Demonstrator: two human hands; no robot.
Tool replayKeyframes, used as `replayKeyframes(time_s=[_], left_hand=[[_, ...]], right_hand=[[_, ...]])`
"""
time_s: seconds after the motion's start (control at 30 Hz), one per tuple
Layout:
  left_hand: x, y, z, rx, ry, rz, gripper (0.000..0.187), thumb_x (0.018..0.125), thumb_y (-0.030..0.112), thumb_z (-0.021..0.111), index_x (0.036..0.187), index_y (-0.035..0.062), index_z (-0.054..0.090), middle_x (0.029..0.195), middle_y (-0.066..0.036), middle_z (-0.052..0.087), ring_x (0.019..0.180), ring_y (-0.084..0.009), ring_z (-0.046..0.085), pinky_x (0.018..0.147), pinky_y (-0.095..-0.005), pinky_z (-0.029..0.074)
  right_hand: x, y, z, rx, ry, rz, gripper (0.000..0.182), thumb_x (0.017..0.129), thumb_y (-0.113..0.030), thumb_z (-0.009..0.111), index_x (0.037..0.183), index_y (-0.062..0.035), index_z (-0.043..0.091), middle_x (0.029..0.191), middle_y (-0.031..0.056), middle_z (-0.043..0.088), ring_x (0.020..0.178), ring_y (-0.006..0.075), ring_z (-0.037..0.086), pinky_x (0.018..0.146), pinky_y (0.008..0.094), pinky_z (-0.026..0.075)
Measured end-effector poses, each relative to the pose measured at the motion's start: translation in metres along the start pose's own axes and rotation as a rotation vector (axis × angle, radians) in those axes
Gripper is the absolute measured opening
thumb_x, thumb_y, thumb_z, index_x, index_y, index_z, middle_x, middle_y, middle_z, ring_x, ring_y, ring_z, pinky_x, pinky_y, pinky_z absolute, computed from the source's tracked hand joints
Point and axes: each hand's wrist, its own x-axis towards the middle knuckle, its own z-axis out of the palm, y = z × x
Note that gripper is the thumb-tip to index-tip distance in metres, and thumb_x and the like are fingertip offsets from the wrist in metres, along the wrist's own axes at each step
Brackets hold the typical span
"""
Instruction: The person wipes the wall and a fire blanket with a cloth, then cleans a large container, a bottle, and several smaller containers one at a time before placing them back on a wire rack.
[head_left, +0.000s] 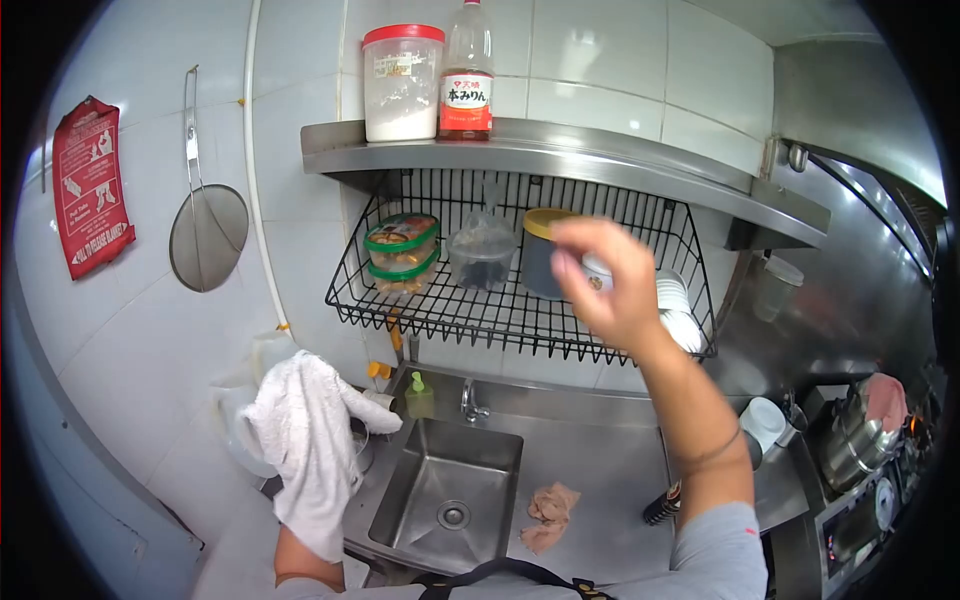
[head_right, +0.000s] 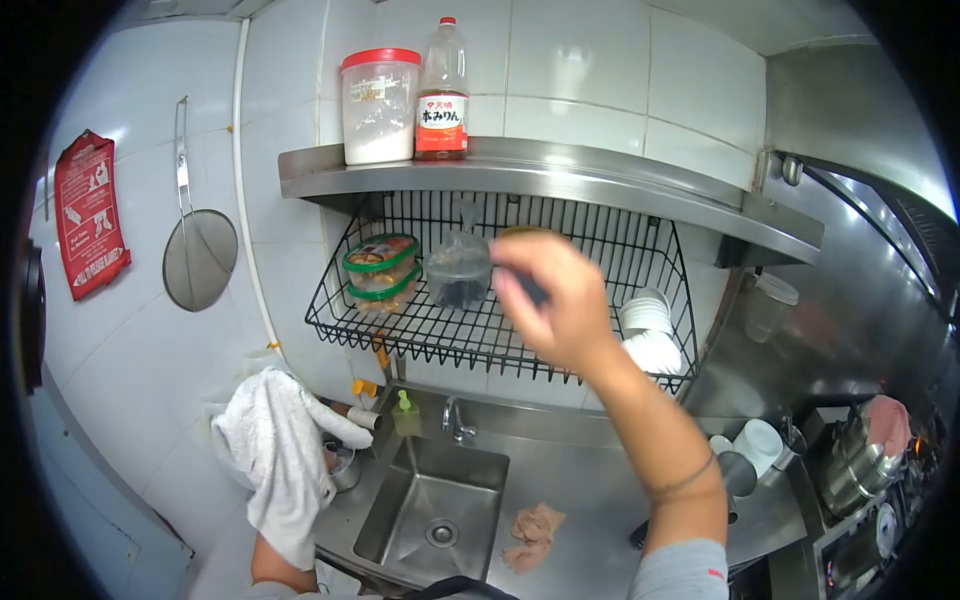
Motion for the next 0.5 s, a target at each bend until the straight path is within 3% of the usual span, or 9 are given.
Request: replayKeyframes(time_s=[0.1, 0.23, 0.37, 0.43, 0.47, 0.5], left_hand=[[-0.001, -0.005, 0.004, 0.123, -0.022, 0.001, 0.041, 0.095, 0.030, 0.064, 0.128, 0.0047, 0.061, 0.123, -0.014, 0.065, 0.118, -0.0295, 0.060, 0.103, -0.0404, 0.047], [-0.018, -0.034, -0.013, 0.300, -0.003, -0.057, 0.041, 0.094, 0.029, 0.066, 0.128, 0.0066, 0.062, 0.124, -0.013, 0.065, 0.120, -0.0284, 0.059, 0.104, -0.0392, 0.046], [-0.046, -0.098, -0.044, 0.412, -0.008, -0.173, 0.040, 0.094, 0.029, 0.067, 0.128, 0.0080, 0.062, 0.124, -0.012, 0.065, 0.121, -0.0275, 0.058, 0.105, -0.0383, 0.046], [-0.063, -0.155, -0.068, 0.727, -0.210, -0.156, 0.036, 0.092, 0.028, 0.068, 0.122, 0.0080, 0.066, 0.119, -0.011, 0.067, 0.118, -0.0261, 0.059, 0.099, -0.0364, 0.048], [0.004, -0.042, -0.094, 0.816, -0.667, -0.507, 0.042, 0.098, 0.030, 0.063, 0.133, 0.0076, 0.060, 0.127, -0.011, 0.064, 0.123, -0.0248, 0.057, 0.104, -0.0360, 0.048], [-0.010, -0.053, -0.104, 0.781, -0.618, -0.506, 0.042, 0.098, 0.030, 0.063, 0.133, 0.0074, 0.060, 0.127, -0.011, 0.064, 0.123, -0.0249, 0.057, 0.104, -0.0360, 0.048]], right_hand=[[0.101, 0.025, 0.026, 0.004, 0.025, 0.151, 0.032, 0.087, -0.017, 0.071, 0.113, 0.0013, 0.071, 0.108, 0.0195, 0.074, 0.098, 0.0327, 0.072, 0.087, 0.0389, 0.057], [0.218, 0.119, 0.100, -0.403, -0.055, 0.225, 0.060, 0.080, -0.026, 0.073, 0.132, 0.0013, 0.062, 0.123, 0.0233, 0.069, 0.116, 0.0371, 0.066, 0.102, 0.0425, 0.052], [0.293, 0.155, 0.159, -0.515, -0.193, 0.400, 0.066, 0.080, -0.028, 0.075, 0.133, 0.0071, 0.058, 0.126, 0.0263, 0.067, 0.120, 0.0395, 0.064, 0.102, 0.0421, 0.052], [0.324, 0.175, 0.183, -0.513, -0.215, 0.462, 0.065, 0.081, -0.030, 0.076, 0.130, 0.0095, 0.060, 0.126, 0.0267, 0.067, 0.120, 0.0393, 0.065, 0.101, 0.0420, 0.052], [0.338, 0.186, 0.190, -0.368, -0.257, 0.549, 0.072, 0.079, -0.030, 0.081, 0.134, 0.0103, 0.056, 0.126, 0.0274, 0.067, 0.116, 0.0400, 0.066, 0.098, 0.0452, 0.053], [0.345, 0.196, 0.200, -0.223, -0.305, 0.642, 0.081, 0.078, -0.030, 0.085, 0.138, 0.0111, 0.051, 0.125, 0.0281, 0.067, 0.112, 0.0408, 0.068, 0.094, 0.0483, 0.055]])
